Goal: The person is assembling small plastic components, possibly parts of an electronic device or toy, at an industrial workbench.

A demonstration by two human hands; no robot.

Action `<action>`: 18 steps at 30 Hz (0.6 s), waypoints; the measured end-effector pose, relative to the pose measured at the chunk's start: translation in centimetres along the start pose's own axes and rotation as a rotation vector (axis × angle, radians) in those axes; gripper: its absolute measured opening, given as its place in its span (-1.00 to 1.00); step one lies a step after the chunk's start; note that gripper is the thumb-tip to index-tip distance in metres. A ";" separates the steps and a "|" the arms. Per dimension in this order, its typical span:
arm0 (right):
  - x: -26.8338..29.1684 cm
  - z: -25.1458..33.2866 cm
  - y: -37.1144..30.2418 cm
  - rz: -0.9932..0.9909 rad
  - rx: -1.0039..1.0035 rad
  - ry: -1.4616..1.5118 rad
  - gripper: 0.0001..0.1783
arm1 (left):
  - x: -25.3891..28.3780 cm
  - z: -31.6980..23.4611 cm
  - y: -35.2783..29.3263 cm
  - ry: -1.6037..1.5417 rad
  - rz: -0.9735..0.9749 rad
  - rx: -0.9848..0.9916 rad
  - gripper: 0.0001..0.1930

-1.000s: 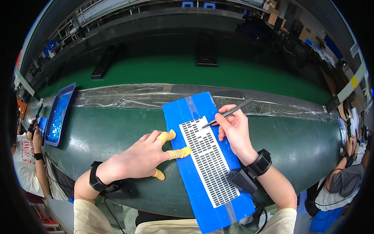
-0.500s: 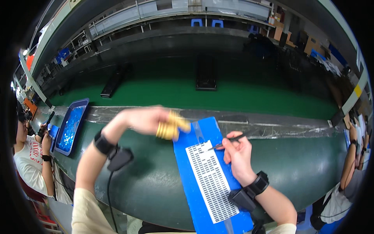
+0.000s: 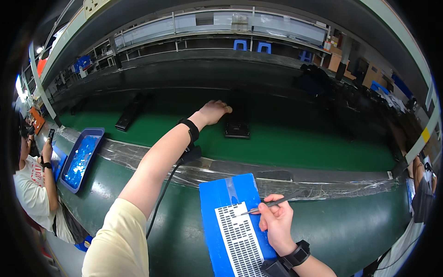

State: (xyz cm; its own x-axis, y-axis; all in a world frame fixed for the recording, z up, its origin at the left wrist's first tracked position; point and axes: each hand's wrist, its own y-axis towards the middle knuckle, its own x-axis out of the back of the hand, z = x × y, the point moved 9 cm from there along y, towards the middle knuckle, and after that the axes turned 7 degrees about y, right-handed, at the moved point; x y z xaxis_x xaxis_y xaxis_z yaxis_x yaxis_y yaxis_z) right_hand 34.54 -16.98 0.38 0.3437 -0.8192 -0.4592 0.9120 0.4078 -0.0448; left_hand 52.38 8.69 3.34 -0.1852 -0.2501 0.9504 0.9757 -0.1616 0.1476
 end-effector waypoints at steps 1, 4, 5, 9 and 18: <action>0.1 0.0 -0.1 0.000 0.008 -0.002 -0.83 | 1.0 -0.5 -0.6 0.101 -0.038 -0.083 -0.61; 0.2 0.0 -0.2 0.015 0.025 0.015 -0.83 | 3.0 -1.8 -3.4 0.289 -0.245 -0.293 -0.90; 0.2 0.0 -0.2 0.008 0.027 0.011 -0.84 | 3.2 -3.3 -4.7 0.386 -0.202 -0.431 -0.92; 0.5 0.1 -0.2 0.018 0.070 -0.005 -0.85 | 6.6 -6.5 -10.8 0.539 -0.246 -0.671 -0.91; 3.0 0.7 0.4 -0.167 0.033 0.186 -0.88 | 13.8 -15.7 -26.9 0.153 -0.062 -0.558 -0.88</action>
State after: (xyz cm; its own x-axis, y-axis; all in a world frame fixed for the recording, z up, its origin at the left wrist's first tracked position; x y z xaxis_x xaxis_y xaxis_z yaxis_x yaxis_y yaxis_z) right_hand 36.14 -19.55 -0.35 0.1435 -0.7843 -0.6035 0.9605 0.2573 -0.1062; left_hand 21.71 -5.38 8.19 -0.2954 -0.3526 0.8879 0.7610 -0.6488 -0.0044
